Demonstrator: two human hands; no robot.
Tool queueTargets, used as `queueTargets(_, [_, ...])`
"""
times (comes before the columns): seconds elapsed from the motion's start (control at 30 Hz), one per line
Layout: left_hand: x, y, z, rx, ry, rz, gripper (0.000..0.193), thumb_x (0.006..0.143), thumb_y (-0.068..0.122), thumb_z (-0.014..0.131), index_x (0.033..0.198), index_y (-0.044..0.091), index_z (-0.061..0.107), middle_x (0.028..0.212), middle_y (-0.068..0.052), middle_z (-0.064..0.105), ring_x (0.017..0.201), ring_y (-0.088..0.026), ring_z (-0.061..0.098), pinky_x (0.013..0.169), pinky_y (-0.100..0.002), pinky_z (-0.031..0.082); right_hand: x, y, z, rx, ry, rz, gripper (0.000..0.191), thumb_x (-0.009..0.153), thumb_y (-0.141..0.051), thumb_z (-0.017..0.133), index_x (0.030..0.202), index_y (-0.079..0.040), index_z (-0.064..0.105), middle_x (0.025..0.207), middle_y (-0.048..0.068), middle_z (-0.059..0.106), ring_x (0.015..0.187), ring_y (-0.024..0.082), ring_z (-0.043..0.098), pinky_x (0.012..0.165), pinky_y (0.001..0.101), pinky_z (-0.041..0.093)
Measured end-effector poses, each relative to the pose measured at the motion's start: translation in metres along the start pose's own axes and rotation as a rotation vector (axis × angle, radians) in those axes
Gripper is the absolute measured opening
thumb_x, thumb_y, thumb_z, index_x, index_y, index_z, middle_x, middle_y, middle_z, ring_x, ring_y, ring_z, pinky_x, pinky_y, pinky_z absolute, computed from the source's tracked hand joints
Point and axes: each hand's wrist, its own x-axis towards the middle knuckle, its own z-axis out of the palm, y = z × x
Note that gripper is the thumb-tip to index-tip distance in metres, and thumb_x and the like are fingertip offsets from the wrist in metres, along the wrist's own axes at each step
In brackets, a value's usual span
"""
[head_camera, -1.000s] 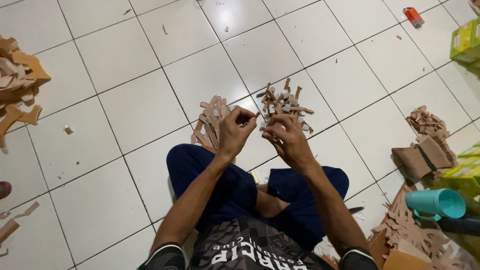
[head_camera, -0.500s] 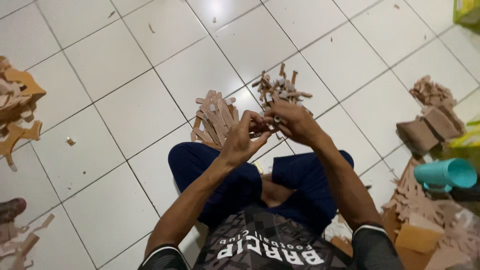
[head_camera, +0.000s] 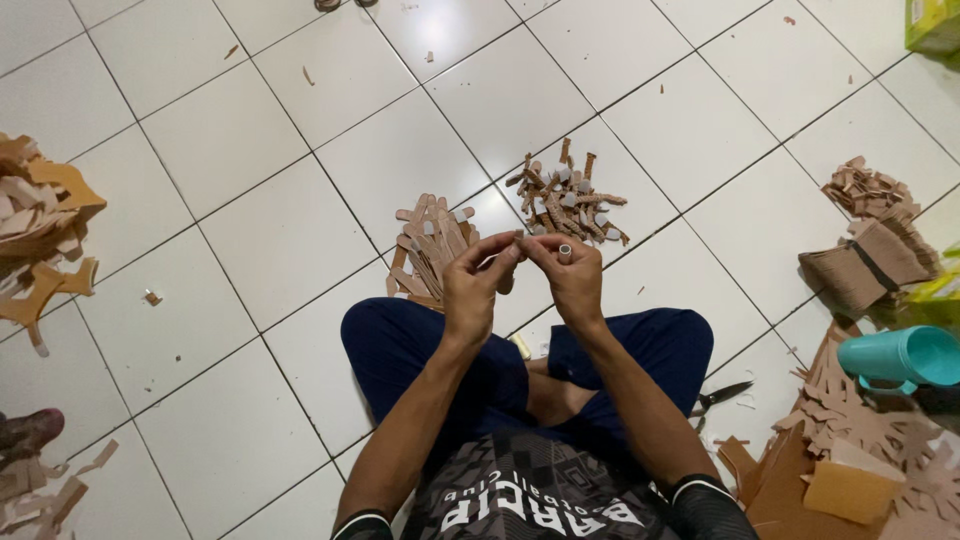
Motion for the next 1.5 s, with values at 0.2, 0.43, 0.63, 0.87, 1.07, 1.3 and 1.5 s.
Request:
queueTargets(0.2, [0.030, -0.001, -0.018, 0.642, 0.018, 0.218, 0.021, 0.094, 0.010, 0.074, 0.114, 0.004, 0.079, 0.101, -0.007, 0.081, 0.087, -0.014, 0.077, 0.078, -0.024, 0.064, -0.004, -0.010, -0.007, -0.727, -0.301, -0.388, 0.028, 0.099, -0.026, 0.071, 0.086, -0.002, 0.068, 0.072, 0.005, 0.065, 0.058, 0.013, 0.061, 0.052, 0.0321, 0.048])
queueTargets(0.43, [-0.028, 0.019, -0.022, 0.081, -0.962, -0.419, 0.067, 0.088, 0.009, 0.080, 0.149, 0.007, 0.054, 0.097, -0.009, 0.076, 0.084, -0.014, 0.069, 0.070, -0.025, 0.053, 0.030, 0.004, -0.030, -0.393, -0.309, -0.147, 0.044, 0.100, -0.042, 0.064, 0.070, -0.012, 0.055, 0.061, -0.003, 0.052, 0.048, 0.009, 0.044, 0.039, 0.0263, 0.037])
queueTargets(0.63, [0.004, 0.018, 0.001, 0.172, -0.251, -0.019, 0.076, 0.089, 0.017, 0.077, 0.156, 0.012, 0.041, 0.094, -0.004, 0.075, 0.075, -0.009, 0.066, 0.063, -0.023, 0.055, -0.011, 0.032, -0.012, -0.090, 0.100, -0.043, 0.045, 0.108, -0.048, 0.054, 0.083, -0.010, 0.051, 0.064, -0.002, 0.052, 0.053, 0.007, 0.043, 0.046, 0.0243, 0.037])
queueTargets(0.87, [0.030, 0.003, 0.000, 0.237, -0.143, -0.029, 0.073, 0.090, 0.014, 0.076, 0.156, 0.010, 0.045, 0.087, -0.008, 0.074, 0.062, -0.011, 0.053, 0.052, -0.026, 0.043, -0.007, 0.001, -0.031, -0.535, -0.049, -0.274, 0.035, 0.108, -0.039, 0.052, 0.102, -0.004, 0.057, 0.069, 0.005, 0.060, 0.057, 0.014, 0.057, 0.053, 0.0302, 0.047])
queueTargets(1.07, [0.024, 0.000, 0.004, 0.840, -0.275, 0.440, 0.064, 0.095, 0.012, 0.073, 0.154, 0.013, 0.049, 0.097, -0.007, 0.077, 0.081, -0.013, 0.075, 0.079, -0.028, 0.065, 0.026, -0.041, -0.048, -0.672, -0.512, -0.493, 0.031, 0.113, -0.029, 0.046, 0.122, -0.002, 0.058, 0.089, 0.010, 0.066, 0.077, 0.015, 0.065, 0.067, 0.0313, 0.054])
queueTargets(1.3, [0.007, 0.031, 0.006, 0.141, -0.439, 0.036, 0.081, 0.091, 0.013, 0.074, 0.160, 0.010, 0.032, 0.090, -0.008, 0.075, 0.073, -0.009, 0.069, 0.059, -0.025, 0.055, 0.033, -0.027, -0.041, -0.399, -0.212, -0.073, 0.036, 0.103, -0.031, 0.059, 0.124, -0.003, 0.067, 0.078, 0.004, 0.061, 0.062, 0.011, 0.053, 0.052, 0.0269, 0.047])
queueTargets(1.5, [0.008, 0.034, 0.004, -0.027, -0.220, -0.010, 0.078, 0.092, 0.012, 0.074, 0.159, 0.006, 0.034, 0.091, -0.006, 0.074, 0.069, -0.007, 0.063, 0.057, -0.023, 0.049, 0.009, 0.000, -0.030, 0.117, -0.087, 0.016, 0.030, 0.112, -0.031, 0.049, 0.117, -0.004, 0.060, 0.084, -0.001, 0.066, 0.066, 0.006, 0.056, 0.059, 0.0231, 0.048])
